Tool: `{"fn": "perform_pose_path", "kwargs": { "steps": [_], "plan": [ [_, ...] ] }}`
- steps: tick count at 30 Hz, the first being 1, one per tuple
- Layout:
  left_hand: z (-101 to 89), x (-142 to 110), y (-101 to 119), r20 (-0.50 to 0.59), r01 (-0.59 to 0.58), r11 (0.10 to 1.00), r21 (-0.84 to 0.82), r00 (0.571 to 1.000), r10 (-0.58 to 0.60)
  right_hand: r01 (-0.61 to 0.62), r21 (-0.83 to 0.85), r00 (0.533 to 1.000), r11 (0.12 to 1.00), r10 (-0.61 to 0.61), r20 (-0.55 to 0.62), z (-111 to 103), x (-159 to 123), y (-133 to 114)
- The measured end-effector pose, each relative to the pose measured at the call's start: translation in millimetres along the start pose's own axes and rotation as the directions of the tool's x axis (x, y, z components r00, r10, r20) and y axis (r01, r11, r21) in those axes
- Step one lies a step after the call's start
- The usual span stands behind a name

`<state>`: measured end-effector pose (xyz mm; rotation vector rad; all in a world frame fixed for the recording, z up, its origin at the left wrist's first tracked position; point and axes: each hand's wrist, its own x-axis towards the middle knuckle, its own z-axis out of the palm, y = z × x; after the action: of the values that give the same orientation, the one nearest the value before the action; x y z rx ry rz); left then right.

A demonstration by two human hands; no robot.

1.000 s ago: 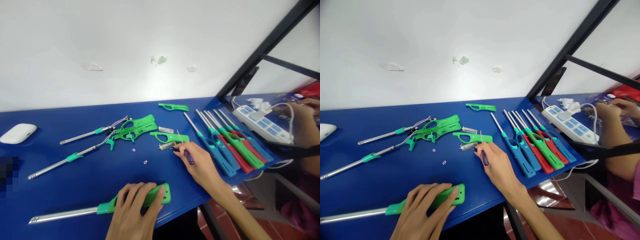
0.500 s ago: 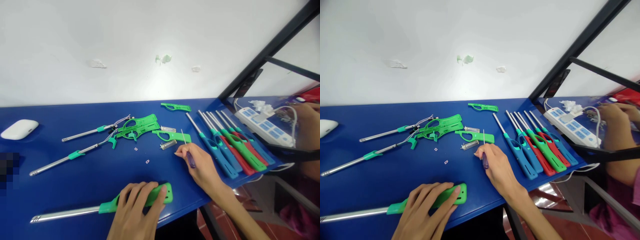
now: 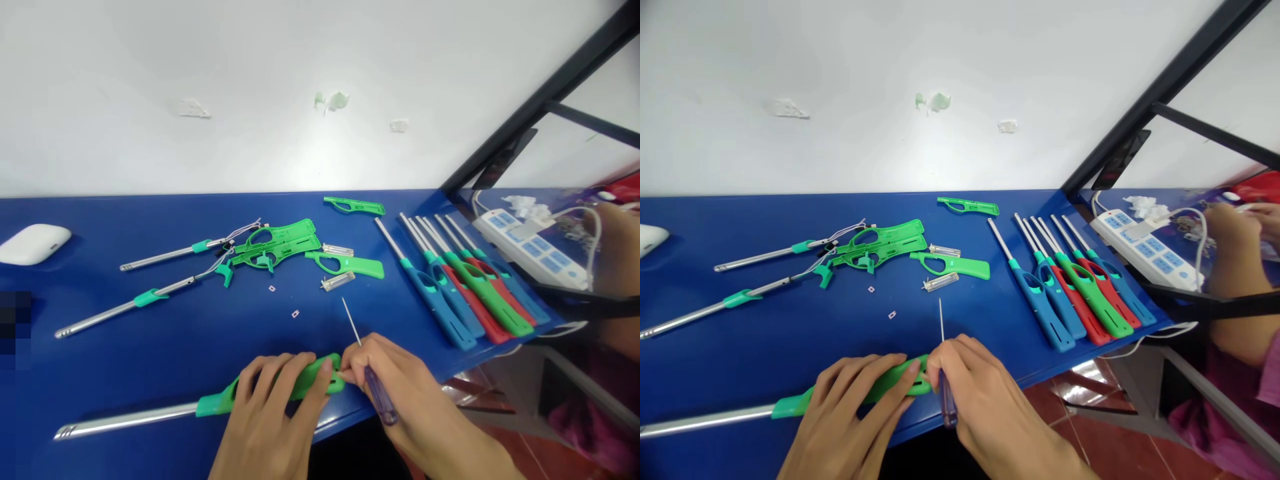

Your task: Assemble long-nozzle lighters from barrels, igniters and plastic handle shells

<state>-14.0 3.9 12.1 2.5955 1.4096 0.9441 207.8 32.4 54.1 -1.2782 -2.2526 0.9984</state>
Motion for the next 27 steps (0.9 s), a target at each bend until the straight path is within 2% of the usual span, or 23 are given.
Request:
{"fn": "perform_pose_path", "kwargs": {
  "steps": [13, 19, 27],
  "plan": [
    [-0.8, 1, -1, 0.015, 0.008, 1.0, -0.005, 1.0, -0.008, 0.052, -0.062, 0.995, 0.997, -0.057, -0.085, 3, 4, -1],
    [-0.6, 1, 0, 0.014, 0.013, 1.0, -0.009, 1.0, -0.013, 0.044, -0.087, 0.995, 0.995, -0.051, -0.087, 5, 6, -3],
    [-2.0, 2, 1, 0.013, 0.009, 1.0, -0.011, 1.0, -0.009, 0.001, 0.019, 0.996, 1.0, 0.001, -0.088, 7, 5, 7]
  ]
}}
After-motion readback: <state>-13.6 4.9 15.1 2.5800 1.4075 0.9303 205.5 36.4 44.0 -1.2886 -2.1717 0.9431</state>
